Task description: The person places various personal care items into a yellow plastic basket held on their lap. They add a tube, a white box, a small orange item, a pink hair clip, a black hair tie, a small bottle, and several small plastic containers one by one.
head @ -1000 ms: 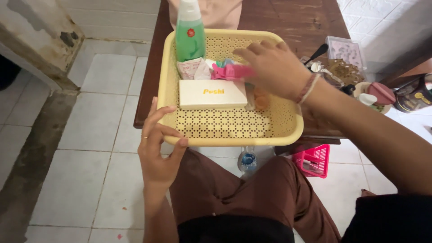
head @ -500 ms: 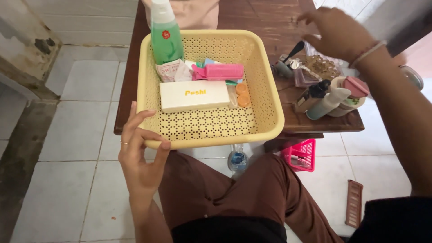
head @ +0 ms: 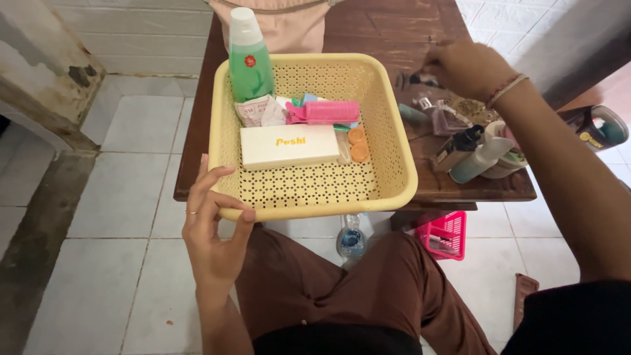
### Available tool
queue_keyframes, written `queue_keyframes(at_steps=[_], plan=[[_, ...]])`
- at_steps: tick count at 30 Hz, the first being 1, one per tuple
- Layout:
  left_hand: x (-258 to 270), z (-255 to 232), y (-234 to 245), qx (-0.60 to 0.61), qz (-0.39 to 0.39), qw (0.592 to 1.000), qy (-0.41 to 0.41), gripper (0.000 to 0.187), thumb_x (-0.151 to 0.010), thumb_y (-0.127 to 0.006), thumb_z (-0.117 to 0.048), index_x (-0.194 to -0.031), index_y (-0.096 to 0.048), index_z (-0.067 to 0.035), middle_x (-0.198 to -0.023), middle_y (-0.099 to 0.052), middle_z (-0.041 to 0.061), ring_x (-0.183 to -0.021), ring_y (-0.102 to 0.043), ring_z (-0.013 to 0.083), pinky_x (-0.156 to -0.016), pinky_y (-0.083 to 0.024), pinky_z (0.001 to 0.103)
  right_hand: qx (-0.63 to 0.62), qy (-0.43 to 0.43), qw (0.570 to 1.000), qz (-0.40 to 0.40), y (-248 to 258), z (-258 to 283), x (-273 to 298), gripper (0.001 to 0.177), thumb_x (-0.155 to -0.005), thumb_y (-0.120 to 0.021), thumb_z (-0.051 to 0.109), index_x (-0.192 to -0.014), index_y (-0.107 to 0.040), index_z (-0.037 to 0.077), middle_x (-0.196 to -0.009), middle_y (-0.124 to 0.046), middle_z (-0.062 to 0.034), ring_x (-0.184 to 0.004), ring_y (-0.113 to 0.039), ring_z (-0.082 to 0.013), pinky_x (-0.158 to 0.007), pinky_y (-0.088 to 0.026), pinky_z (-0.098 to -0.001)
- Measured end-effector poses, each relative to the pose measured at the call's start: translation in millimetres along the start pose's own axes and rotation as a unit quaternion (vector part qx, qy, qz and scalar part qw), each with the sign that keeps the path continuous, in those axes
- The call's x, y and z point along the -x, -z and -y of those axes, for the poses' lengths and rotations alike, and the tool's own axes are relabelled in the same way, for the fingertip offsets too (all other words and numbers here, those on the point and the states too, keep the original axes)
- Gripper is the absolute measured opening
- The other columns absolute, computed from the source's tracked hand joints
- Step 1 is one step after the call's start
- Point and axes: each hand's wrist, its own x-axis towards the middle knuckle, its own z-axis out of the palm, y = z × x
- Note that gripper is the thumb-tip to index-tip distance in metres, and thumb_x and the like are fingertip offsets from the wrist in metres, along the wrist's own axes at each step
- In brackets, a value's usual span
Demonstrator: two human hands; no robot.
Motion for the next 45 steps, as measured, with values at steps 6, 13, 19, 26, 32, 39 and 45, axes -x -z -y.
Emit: queue_keyframes(at_steps=[6,13,19,26,32,39,45], plan=[[0.3,0.8,-1.3,0.001,-0.005,1.0,0.0,0.023,-0.102,-0.062,-0.029,-0.089,-0.055,-0.011,-0.139,-0.058,0.012,-0.157,-0.036,0.0467,-0.126,-0.034,0.055,0.031,0.033,0.983,-0.18,15.3,2.1,25.4,0.032,-0.124,-0.047,0.023,-0.114,-0.07,0.002,-0.109,-0.074,-0.0161,-0.082,-0.071,-0.0298,-0.071,-0.06,-0.0429],[-0.4,11.3,-0.7,0.0,-0.009,0.999,-0.044,0.021,-0.102,-0.062,-0.024,-0.09,-0.055,-0.009,-0.138,-0.058,0.018,-0.155,-0.036,0.0531,-0.126,-0.035,0.059,-0.008,0.186,0.951,-0.245,44.7,75.8,71.8,0.014,-0.117,-0.055,-0.003,-0.112,-0.068,0.0,-0.1,-0.077,-0.0126,-0.067,-0.067,-0.0182,-0.054,-0.053,-0.0286],[-1.7,8.4,0.0,0.029,-0.007,0.998,-0.051,0.019,-0.102,-0.062,-0.021,-0.091,-0.054,-0.009,-0.137,-0.058,0.016,-0.155,-0.034,0.0532,-0.13,-0.031,0.063,-0.015,0.286,0.933,-0.215,34.8,147.0,76.9,0.009,-0.104,-0.064,0.01,-0.111,-0.07,0.01,-0.092,-0.072,-0.0026,-0.086,-0.066,-0.0201,-0.085,-0.051,-0.0392],[-2.7,4.9,0.7,0.031,-0.008,0.998,-0.046,0.02,-0.103,-0.061,-0.025,-0.091,-0.056,-0.009,-0.138,-0.058,0.014,-0.154,-0.035,0.0519,-0.13,-0.03,0.063,-0.02,0.369,0.914,-0.171,14.7,212.6,61.8,0.017,-0.098,-0.067,0.026,-0.11,-0.069,0.015,-0.096,-0.072,-0.0019,-0.085,-0.068,-0.0179,-0.085,-0.056,-0.0375],[-5.0,10.2,-1.4,0.026,-0.024,0.998,-0.049,0.034,-0.099,-0.066,-0.04,-0.087,-0.06,-0.008,-0.135,-0.059,0.012,-0.15,-0.032,0.0542,-0.122,-0.031,0.06,-0.11,0.388,0.913,-0.057,-12.0,242.5,43.0,0.03,-0.107,-0.049,0.028,-0.116,-0.069,0.008,-0.102,-0.072,-0.0161,-0.094,-0.072,-0.0359,-0.079,-0.057,-0.0492],[-3.6,9.4,-1.2,-0.006,-0.021,0.999,-0.031,0.033,-0.098,-0.066,-0.039,-0.086,-0.06,-0.009,-0.136,-0.06,0.011,-0.148,-0.035,0.0547,-0.122,-0.031,0.064,-0.112,0.383,0.915,-0.067,-25.6,245.4,33.4,0.026,-0.104,-0.055,0.031,-0.11,-0.072,0.013,-0.107,-0.074,-0.0114,-0.099,-0.068,-0.035,-0.078,-0.057,-0.048],[-1.3,15.2,-0.9,-0.018,-0.018,0.999,-0.042,0.033,-0.099,-0.065,-0.039,-0.085,-0.061,-0.009,-0.134,-0.061,0.01,-0.148,-0.036,0.0547,-0.121,-0.034,0.064,-0.068,0.376,0.914,-0.135,-32.5,247.7,29.8,0.007,-0.092,-0.072,0.023,-0.094,-0.078,0.019,-0.103,-0.068,-0.0034,-0.1,-0.06,-0.0268,-0.077,-0.053,-0.0392]])
